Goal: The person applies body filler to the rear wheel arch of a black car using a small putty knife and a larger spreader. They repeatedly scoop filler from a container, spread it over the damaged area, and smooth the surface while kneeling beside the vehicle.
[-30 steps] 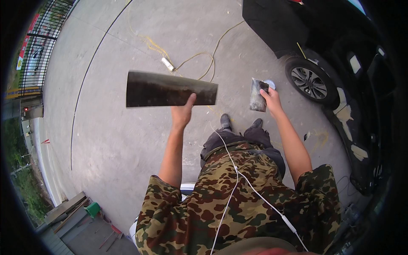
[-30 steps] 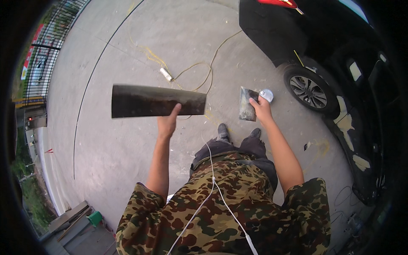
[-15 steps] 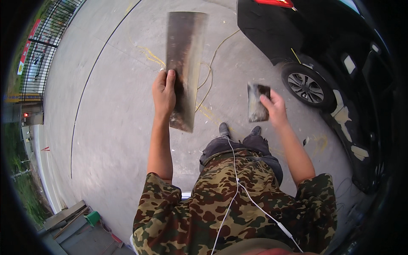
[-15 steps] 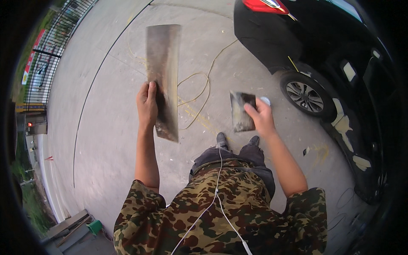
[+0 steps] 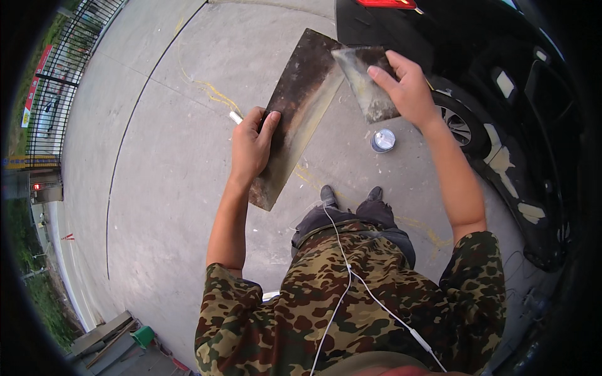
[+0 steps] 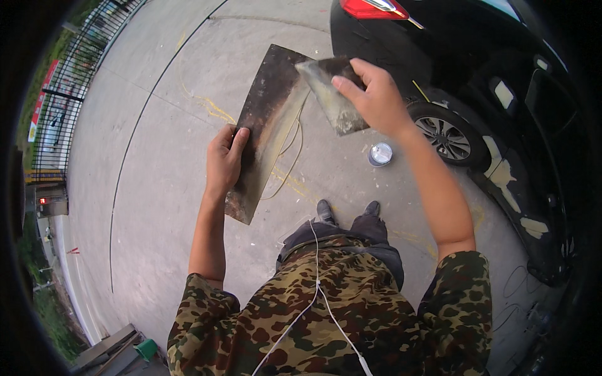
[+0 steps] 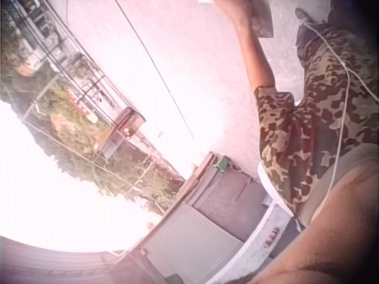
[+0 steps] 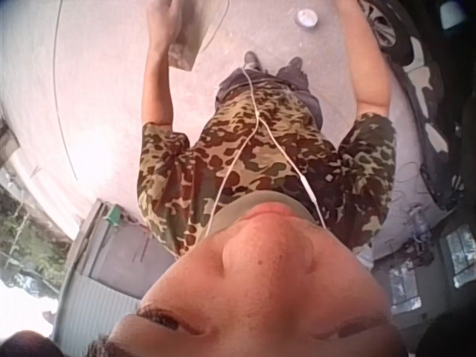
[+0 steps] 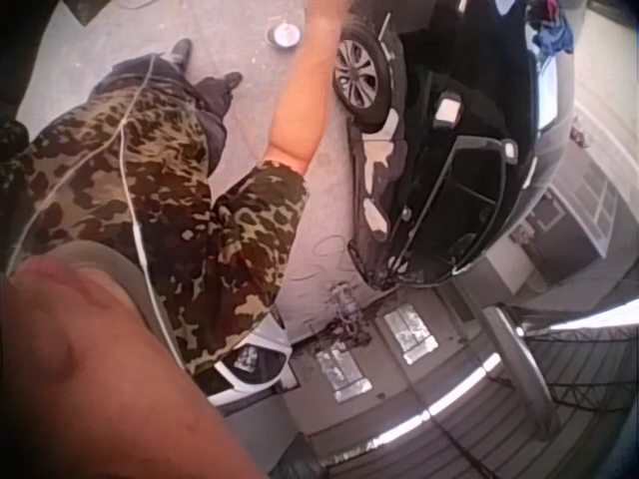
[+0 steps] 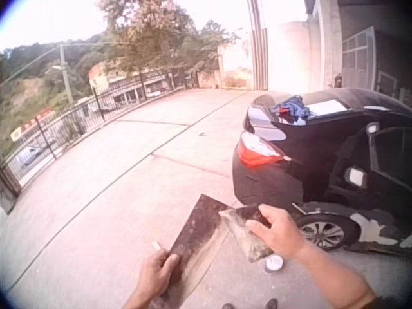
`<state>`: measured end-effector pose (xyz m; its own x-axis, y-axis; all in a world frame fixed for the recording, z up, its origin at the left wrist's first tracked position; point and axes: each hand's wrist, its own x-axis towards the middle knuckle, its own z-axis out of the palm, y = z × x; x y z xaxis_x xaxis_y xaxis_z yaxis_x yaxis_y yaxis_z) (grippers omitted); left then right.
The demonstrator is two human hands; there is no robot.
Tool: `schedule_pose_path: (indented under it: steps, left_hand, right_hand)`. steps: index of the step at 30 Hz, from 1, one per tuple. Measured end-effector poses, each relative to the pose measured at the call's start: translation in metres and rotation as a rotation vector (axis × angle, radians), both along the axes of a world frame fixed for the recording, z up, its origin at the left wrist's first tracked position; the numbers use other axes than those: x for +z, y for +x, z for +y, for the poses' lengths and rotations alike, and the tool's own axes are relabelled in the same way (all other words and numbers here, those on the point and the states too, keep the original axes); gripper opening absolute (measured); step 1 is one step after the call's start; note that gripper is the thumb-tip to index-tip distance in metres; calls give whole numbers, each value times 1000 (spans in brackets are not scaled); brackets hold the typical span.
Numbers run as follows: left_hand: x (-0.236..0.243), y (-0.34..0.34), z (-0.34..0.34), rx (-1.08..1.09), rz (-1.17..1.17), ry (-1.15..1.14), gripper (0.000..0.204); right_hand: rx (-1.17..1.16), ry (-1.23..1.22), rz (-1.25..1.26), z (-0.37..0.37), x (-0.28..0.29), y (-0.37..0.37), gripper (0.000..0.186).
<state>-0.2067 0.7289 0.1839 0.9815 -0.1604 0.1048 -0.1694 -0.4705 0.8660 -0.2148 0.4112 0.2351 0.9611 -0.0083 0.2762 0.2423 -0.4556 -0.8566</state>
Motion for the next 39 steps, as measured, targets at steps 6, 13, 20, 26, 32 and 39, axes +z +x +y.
schedule_pose_path:
  steps: [6,13,20,26,32,39]
  left_hand:
    - [2,4,-5,-2,-14,5,33]
    - [2,17,-12,31,6,-5,37]
    - [-5,39,-15,95,-26,-9,39]
    - [-17,40,-11,78,-37,-25,40]
    - [-16,44,-16,91,-22,-79,41]
    - [-26,52,-16,141,-41,-61,42]
  right_hand:
    - [60,-64,26,24,-27,-30,26]
    - [252,-122,-45,81,-88,-80,21]
    - [500,-189,-80,103,-107,-126,19]
    - [82,-55,-68,36,-56,-34,26]
    - [141,-61,26,47,-72,-19,25]
    - [557,-443,-371,96,-102,-106,9]
